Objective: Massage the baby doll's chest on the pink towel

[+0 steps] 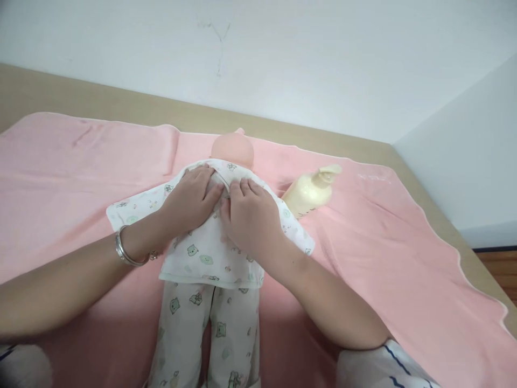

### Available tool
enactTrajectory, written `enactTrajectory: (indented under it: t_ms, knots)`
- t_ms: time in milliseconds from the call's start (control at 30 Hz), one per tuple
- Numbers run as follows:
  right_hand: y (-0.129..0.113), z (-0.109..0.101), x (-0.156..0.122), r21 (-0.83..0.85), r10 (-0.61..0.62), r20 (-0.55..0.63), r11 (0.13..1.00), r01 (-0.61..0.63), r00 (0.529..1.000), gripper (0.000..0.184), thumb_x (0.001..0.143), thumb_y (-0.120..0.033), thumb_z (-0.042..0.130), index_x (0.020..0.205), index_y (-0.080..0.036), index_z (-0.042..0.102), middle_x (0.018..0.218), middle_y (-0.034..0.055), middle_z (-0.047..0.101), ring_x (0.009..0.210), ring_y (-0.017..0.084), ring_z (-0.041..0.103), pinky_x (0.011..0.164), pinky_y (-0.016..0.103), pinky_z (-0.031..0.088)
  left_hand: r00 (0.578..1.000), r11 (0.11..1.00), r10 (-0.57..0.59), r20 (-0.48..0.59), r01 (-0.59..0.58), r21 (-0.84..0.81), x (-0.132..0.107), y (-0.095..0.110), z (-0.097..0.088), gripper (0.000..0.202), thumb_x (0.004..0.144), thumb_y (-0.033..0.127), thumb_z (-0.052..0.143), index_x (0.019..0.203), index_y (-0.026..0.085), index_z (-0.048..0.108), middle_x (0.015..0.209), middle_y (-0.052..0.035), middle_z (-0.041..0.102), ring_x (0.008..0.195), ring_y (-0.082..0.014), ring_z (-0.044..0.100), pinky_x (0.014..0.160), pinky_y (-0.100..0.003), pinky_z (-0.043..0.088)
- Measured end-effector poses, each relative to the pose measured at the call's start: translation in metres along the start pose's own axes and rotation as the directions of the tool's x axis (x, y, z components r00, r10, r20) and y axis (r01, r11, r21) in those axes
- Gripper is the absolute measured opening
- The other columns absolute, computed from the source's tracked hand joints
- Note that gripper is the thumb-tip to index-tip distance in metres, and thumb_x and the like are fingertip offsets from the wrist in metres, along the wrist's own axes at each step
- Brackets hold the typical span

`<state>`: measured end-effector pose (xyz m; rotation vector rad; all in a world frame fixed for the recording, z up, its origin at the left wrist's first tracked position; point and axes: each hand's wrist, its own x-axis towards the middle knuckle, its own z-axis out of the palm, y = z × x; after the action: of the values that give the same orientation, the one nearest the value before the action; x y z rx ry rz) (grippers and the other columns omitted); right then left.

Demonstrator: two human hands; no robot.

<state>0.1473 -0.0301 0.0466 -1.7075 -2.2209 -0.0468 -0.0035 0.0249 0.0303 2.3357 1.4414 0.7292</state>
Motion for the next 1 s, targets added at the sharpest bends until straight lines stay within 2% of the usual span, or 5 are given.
enactTrajectory:
  t_ms: [133, 267, 667, 867, 1000]
  knots:
    - [0.011, 0.01, 0.009, 0.054, 0.033, 0.028, 0.998, -0.035, 0.999, 0.059, 0.1, -0.035, 0.037, 0.143, 0.002, 0.052, 0.15, 0.0222, 0.053, 0.146, 0.032, 0.046, 0.121, 0.051, 0.039, 1.0, 1.0, 0.004, -0.017, -0.005, -0.008, -0.001, -0.002, 0.002, 0.032, 0.097, 0.035, 0.036, 0.108, 0.013, 0.058, 0.117, -0.0176, 0.064, 0.122, -0.0339, 0.055, 0.111, -0.055, 0.041]
    - [0.012, 0.019, 0.009, 0.093, 0.055, -0.019, 0.994, -0.053, 0.998, 0.061, 0.1, -0.034, 0.032, 0.146, 0.003, 0.048, 0.154, 0.0222, 0.049, 0.149, 0.033, 0.04, 0.125, 0.052, 0.031, 1.0, 1.0, 0.01, -0.028, -0.011, -0.024, 0.0, -0.004, 0.004, 0.034, 0.097, 0.035, 0.036, 0.11, 0.013, 0.058, 0.122, -0.0183, 0.064, 0.126, -0.0341, 0.054, 0.113, -0.055, 0.04]
    - [0.013, 0.021, 0.008, 0.131, 0.061, -0.019, 0.99, -0.058, 0.998, 0.061, 0.099, -0.034, 0.031, 0.147, 0.001, 0.047, 0.154, 0.021, 0.049, 0.149, 0.033, 0.039, 0.125, 0.052, 0.03, 0.999, 1.0, 0.003, -0.032, -0.004, -0.023, -0.001, -0.002, 0.002, 0.034, 0.098, 0.035, 0.037, 0.112, 0.013, 0.059, 0.12, -0.0165, 0.064, 0.122, -0.0324, 0.055, 0.113, -0.054, 0.041]
    - [0.013, 0.022, 0.008, 0.129, 0.064, -0.02, 0.99, -0.061, 0.998, 0.062, 0.099, -0.034, 0.029, 0.147, 0.001, 0.047, 0.155, 0.021, 0.047, 0.149, 0.033, 0.038, 0.126, 0.052, 0.029, 1.0, 1.0, -0.001, -0.006, 0.001, 0.003, -0.002, -0.001, 0.0, 0.038, 0.099, 0.034, 0.036, 0.115, 0.009, 0.059, 0.123, -0.0185, 0.064, 0.122, -0.0329, 0.055, 0.112, -0.053, 0.041]
    - [0.017, 0.021, 0.009, 0.101, 0.015, 0.035, 0.995, -0.018, 0.999, 0.067, 0.1, -0.038, 0.028, 0.151, 0.004, 0.04, 0.159, 0.0242, 0.041, 0.152, 0.036, 0.033, 0.126, 0.054, 0.026, 1.0, 0.998, 0.002, 0.021, -0.003, 0.058, -0.002, 0.0, -0.001, 0.043, 0.101, 0.032, 0.034, 0.119, 0.004, 0.06, 0.124, -0.0203, 0.064, 0.123, -0.0335, 0.057, 0.114, -0.052, 0.04]
